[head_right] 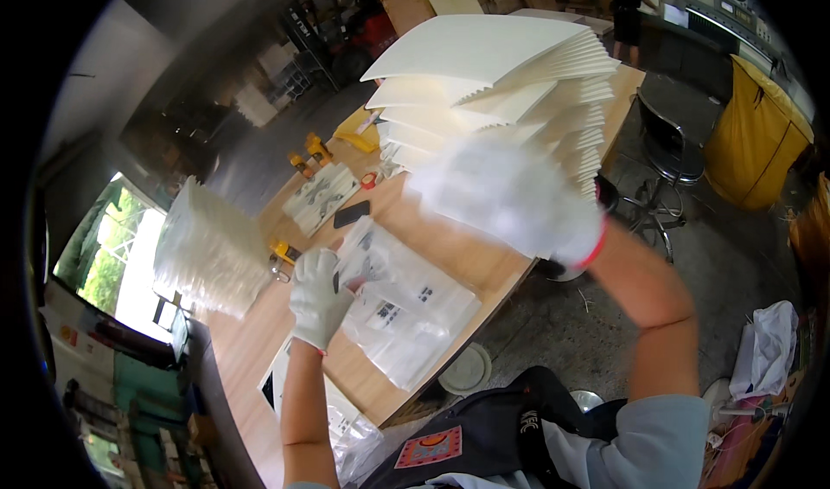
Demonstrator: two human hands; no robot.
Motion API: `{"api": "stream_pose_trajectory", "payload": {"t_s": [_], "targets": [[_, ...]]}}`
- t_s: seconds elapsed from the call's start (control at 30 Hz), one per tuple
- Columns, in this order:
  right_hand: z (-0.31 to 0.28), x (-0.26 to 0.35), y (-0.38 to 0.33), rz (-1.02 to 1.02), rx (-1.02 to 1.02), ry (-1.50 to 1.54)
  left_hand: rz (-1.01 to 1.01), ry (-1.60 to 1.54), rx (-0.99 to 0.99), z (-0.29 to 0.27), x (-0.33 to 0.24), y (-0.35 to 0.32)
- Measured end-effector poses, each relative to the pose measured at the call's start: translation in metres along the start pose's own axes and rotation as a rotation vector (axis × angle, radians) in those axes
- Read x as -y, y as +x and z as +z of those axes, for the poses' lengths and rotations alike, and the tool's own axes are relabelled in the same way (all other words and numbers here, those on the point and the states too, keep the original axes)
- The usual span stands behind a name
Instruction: The person repeatedly picks up stacks of white paper sheets from a pile on a table and places them into clear plastic packaging bags. The person then seals the bags and places them on the table. The process is repeated continuously throughout the video.
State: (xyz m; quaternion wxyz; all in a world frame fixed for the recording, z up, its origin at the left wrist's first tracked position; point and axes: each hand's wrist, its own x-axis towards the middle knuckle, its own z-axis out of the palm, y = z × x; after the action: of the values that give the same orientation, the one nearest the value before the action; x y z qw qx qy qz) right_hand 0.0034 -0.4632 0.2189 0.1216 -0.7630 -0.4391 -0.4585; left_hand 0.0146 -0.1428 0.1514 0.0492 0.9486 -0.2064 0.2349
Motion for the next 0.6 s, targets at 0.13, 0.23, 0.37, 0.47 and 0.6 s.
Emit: {"api": "stream_pose_trajectory", "payload": {"t_s": [0.13,0.23,0.37,0.47,0.6], "targets": [[-0.062,-0.061,0.015,0.230,0.171,-0.323,0.009,-0.408,-0.011,-0.012,-0.024,0.041],[-0.065,-0.095,0.011,0.305,0.275,-0.240,-0.084,-0.812,0.133,-0.017,-0.044,0.067],[-0.067,-0.106,0.019,0.390,0.361,-0.090,-0.043,-1.142,0.240,-0.022,-0.066,0.089],[-0.066,-0.118,0.021,0.406,0.339,-0.069,0.004,-1.286,0.356,-0.022,-0.078,0.103],[-0.072,-0.125,0.038,0.346,0.304,-0.124,-0.080,-1.737,0.498,-0.026,-0.099,0.127]]}}
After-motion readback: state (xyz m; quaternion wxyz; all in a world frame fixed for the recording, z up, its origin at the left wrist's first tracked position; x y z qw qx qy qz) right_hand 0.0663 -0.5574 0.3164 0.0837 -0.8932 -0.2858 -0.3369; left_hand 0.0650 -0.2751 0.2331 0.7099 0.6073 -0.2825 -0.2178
